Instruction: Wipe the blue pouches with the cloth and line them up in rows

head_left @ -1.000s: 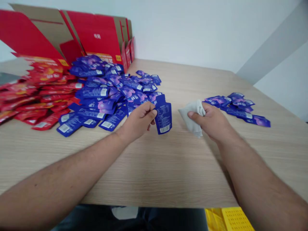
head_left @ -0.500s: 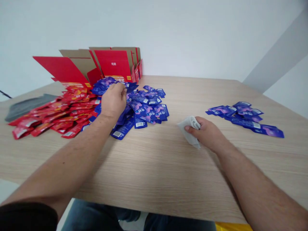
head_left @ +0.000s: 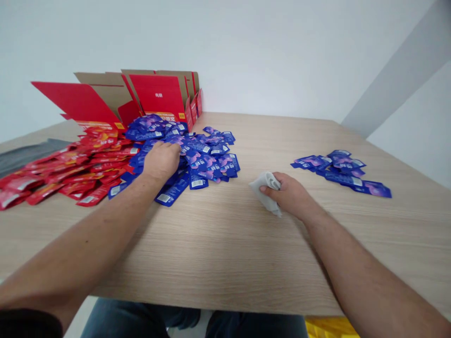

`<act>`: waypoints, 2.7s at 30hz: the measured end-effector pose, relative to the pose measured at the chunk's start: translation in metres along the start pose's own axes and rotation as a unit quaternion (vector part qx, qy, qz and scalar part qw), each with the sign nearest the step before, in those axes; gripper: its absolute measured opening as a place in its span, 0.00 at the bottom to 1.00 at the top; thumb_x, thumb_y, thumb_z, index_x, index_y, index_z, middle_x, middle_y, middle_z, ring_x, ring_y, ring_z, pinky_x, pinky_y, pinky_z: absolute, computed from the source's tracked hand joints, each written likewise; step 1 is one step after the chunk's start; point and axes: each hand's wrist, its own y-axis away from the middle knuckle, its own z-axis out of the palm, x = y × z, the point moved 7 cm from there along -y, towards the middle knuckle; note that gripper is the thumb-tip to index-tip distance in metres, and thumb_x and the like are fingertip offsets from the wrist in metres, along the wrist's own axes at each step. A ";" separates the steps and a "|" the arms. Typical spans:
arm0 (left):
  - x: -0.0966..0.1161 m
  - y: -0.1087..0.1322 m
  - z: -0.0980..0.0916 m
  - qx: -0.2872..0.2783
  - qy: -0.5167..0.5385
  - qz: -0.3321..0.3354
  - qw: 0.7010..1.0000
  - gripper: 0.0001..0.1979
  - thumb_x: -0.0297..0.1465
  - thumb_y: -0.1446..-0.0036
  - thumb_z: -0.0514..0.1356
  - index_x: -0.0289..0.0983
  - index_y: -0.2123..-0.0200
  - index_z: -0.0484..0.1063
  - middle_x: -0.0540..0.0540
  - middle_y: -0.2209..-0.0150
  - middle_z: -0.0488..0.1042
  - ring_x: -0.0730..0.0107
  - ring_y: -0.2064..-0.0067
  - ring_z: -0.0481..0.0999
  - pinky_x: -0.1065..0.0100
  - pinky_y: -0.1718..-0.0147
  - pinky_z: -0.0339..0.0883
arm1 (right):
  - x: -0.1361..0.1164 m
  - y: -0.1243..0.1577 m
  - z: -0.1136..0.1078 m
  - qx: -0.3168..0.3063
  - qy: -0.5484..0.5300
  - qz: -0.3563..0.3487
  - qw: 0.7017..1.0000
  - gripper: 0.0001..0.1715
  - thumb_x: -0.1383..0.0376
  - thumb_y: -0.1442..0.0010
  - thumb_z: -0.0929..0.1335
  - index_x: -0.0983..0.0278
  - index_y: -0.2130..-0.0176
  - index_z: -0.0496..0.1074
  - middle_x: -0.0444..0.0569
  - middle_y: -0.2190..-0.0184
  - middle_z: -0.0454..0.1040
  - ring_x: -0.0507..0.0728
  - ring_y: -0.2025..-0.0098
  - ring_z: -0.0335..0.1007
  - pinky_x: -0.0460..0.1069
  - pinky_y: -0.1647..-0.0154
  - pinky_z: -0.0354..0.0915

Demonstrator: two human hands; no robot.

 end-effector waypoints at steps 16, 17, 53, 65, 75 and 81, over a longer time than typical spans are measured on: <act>0.172 0.086 -0.055 -0.103 0.308 0.190 0.927 0.15 0.32 0.31 0.54 0.36 0.55 0.80 0.41 0.55 0.84 0.51 0.50 0.82 0.51 0.47 0.75 | 0.027 -0.012 -0.041 0.094 0.094 0.054 0.990 0.10 0.57 0.33 0.70 0.61 0.58 0.75 0.50 0.59 0.82 0.58 0.58 0.77 0.49 0.59 0.64; 0.176 0.089 -0.052 -0.094 0.321 0.198 0.921 0.15 0.31 0.31 0.53 0.35 0.55 0.80 0.41 0.54 0.84 0.52 0.49 0.82 0.51 0.45 0.74 | 0.034 -0.014 -0.047 0.103 0.105 0.061 0.987 0.11 0.57 0.33 0.70 0.62 0.58 0.76 0.51 0.58 0.83 0.59 0.57 0.77 0.49 0.58 0.65; 0.186 0.093 -0.021 -0.128 0.341 0.276 0.890 0.14 0.29 0.34 0.54 0.37 0.56 0.80 0.40 0.55 0.84 0.55 0.49 0.81 0.57 0.48 0.73 | 0.134 -0.016 -0.126 0.015 0.295 0.221 0.929 0.20 0.61 0.29 0.65 0.72 0.49 0.79 0.65 0.52 0.83 0.64 0.49 0.79 0.52 0.49 0.67; 0.189 0.093 -0.016 -0.142 0.370 0.219 0.892 0.19 0.37 0.34 0.58 0.37 0.45 0.76 0.42 0.55 0.83 0.52 0.48 0.79 0.55 0.47 0.72 | 0.040 0.048 -0.033 -0.108 0.192 0.089 0.971 0.13 0.55 0.33 0.69 0.60 0.54 0.78 0.52 0.57 0.84 0.61 0.57 0.79 0.51 0.55 0.69; 0.187 0.096 -0.013 -0.146 0.379 0.188 0.894 0.23 0.33 0.36 0.58 0.32 0.41 0.75 0.36 0.48 0.81 0.51 0.46 0.79 0.54 0.44 0.72 | -0.042 0.102 0.017 -0.107 0.105 -0.052 0.987 0.11 0.62 0.36 0.71 0.58 0.53 0.77 0.51 0.54 0.82 0.63 0.51 0.77 0.58 0.46 0.69; 0.166 0.082 0.000 -0.136 0.361 0.091 0.918 0.23 0.33 0.36 0.58 0.32 0.40 0.73 0.37 0.49 0.82 0.53 0.44 0.80 0.57 0.44 0.72 | -0.051 0.122 0.024 -0.109 0.107 -0.079 0.985 0.10 0.63 0.36 0.70 0.56 0.53 0.73 0.51 0.54 0.80 0.65 0.50 0.76 0.62 0.44 0.70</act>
